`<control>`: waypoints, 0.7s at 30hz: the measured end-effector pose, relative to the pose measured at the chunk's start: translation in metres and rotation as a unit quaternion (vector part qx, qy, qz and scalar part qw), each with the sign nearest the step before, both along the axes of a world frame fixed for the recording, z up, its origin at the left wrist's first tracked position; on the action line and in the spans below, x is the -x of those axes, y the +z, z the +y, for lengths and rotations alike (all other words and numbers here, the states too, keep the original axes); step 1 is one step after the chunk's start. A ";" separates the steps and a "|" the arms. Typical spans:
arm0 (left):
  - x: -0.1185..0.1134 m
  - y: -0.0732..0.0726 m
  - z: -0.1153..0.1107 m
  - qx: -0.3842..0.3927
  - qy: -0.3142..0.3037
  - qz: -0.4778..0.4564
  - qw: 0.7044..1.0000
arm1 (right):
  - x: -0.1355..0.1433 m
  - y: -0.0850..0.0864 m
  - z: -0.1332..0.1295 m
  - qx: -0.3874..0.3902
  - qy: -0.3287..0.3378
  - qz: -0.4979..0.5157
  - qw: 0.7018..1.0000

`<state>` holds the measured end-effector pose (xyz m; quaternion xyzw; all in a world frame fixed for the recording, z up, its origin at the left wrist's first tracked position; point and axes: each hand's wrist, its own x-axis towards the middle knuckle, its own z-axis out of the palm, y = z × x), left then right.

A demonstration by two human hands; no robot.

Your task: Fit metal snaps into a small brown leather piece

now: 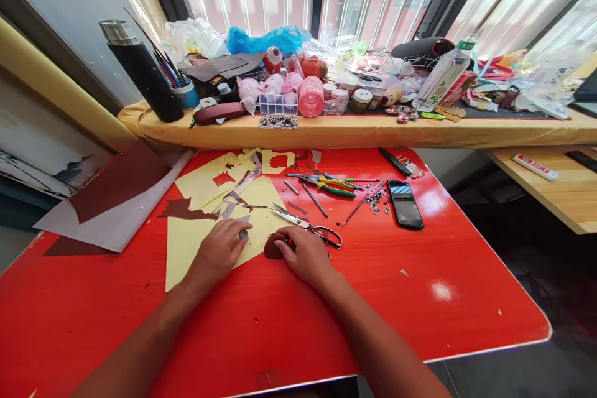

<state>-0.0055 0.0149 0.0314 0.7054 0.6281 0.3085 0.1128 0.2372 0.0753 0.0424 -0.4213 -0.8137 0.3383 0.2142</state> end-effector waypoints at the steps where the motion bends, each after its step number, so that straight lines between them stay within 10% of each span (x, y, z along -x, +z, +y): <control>1: 0.004 0.000 0.002 0.006 0.001 0.007 1.000 | 0.001 0.002 0.000 -0.001 0.004 0.001 1.000; 11: 0.014 0.010 0.013 0.005 0.061 -0.012 0.998 | 0.018 0.027 0.013 -0.046 0.074 -0.020 0.996; 21: 0.040 0.027 0.035 0.050 0.134 0.019 0.990 | 0.015 -0.011 0.026 -0.073 0.022 0.026 0.997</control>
